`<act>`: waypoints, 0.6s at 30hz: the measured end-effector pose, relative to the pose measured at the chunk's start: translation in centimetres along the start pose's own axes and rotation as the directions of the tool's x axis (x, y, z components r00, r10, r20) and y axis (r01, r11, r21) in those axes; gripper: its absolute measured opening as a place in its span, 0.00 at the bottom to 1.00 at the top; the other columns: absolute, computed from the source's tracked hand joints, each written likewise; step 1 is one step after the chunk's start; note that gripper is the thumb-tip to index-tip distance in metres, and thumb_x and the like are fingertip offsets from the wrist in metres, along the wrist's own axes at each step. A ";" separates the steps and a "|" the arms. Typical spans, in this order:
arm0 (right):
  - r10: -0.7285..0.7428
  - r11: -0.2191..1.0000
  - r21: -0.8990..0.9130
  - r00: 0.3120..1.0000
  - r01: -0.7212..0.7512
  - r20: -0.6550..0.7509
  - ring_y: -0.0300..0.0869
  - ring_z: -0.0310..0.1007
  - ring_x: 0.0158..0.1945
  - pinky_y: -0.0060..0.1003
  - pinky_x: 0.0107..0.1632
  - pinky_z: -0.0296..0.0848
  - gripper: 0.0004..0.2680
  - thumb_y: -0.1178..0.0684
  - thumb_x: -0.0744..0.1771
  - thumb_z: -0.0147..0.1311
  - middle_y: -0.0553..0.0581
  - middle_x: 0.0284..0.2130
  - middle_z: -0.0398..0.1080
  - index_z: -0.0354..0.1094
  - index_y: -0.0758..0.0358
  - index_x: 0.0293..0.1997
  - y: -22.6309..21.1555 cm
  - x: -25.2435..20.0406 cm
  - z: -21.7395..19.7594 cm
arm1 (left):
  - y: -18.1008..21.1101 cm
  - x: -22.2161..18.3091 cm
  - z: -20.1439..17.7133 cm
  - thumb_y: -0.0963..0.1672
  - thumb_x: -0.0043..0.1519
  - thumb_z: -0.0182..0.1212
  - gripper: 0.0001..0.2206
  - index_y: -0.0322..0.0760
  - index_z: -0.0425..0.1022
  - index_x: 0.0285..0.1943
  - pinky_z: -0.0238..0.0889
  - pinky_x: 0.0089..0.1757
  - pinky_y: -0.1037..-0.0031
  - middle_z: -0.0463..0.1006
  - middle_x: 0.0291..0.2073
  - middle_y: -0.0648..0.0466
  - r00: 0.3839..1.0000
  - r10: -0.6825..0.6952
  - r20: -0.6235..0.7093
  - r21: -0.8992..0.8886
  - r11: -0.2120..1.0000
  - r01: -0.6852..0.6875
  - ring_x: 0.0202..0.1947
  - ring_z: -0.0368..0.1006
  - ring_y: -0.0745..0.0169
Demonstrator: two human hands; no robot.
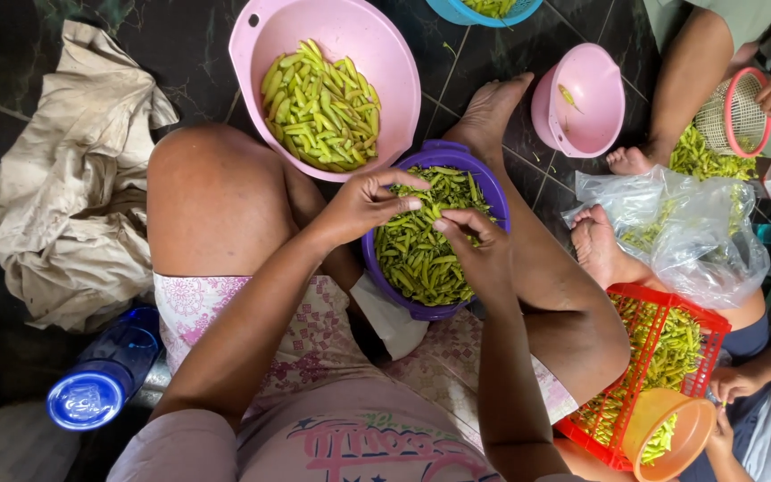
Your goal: Snapping the ends off green beans and sorting them into bowls while sitting on the floor.
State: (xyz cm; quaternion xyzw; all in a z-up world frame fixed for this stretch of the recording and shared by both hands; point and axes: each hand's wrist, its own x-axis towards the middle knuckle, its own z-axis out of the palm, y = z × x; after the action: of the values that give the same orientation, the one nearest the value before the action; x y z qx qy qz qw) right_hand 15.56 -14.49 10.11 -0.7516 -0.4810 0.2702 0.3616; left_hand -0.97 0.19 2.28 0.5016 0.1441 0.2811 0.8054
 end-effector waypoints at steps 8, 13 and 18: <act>-0.048 0.998 0.030 0.999 0.048 0.013 0.51 0.81 0.47 0.54 0.51 0.79 0.05 0.57 0.71 0.62 0.66 0.36 0.80 0.78 0.69 0.49 -0.6 1.4 2.0 | -2.2 0.4 -0.2 0.38 0.68 0.61 0.08 0.33 0.78 0.54 0.52 0.24 0.85 0.70 0.10 0.59 0.999 0.046 0.024 -0.036 0.998 -0.045 0.12 0.55 0.80; -0.083 0.997 0.010 0.996 0.082 0.022 0.49 0.80 0.42 0.52 0.47 0.78 0.05 0.56 0.73 0.59 0.64 0.32 0.78 0.77 0.69 0.45 -0.7 1.5 1.8 | -2.6 0.5 -0.3 0.39 0.69 0.60 0.06 0.31 0.77 0.53 0.52 0.25 0.85 0.71 0.11 0.58 0.998 0.057 0.020 -0.054 0.997 -0.055 0.12 0.56 0.81; -0.309 0.941 -0.149 0.951 0.305 0.000 0.57 0.78 0.43 0.53 0.47 0.75 0.04 0.61 0.74 0.54 0.65 0.34 0.74 0.74 0.70 0.44 -3.5 1.3 2.1 | -0.5 -0.2 0.3 0.39 0.71 0.57 0.07 0.29 0.74 0.55 0.52 0.24 0.85 0.70 0.11 0.59 0.999 0.044 -0.015 -0.024 0.999 -0.045 0.12 0.57 0.79</act>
State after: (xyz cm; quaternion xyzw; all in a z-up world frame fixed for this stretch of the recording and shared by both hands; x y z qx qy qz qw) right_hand 12.62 -11.74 11.62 -0.6951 -0.6066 0.1655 0.3486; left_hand -0.84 -0.31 1.97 0.4927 0.1351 0.3043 0.8040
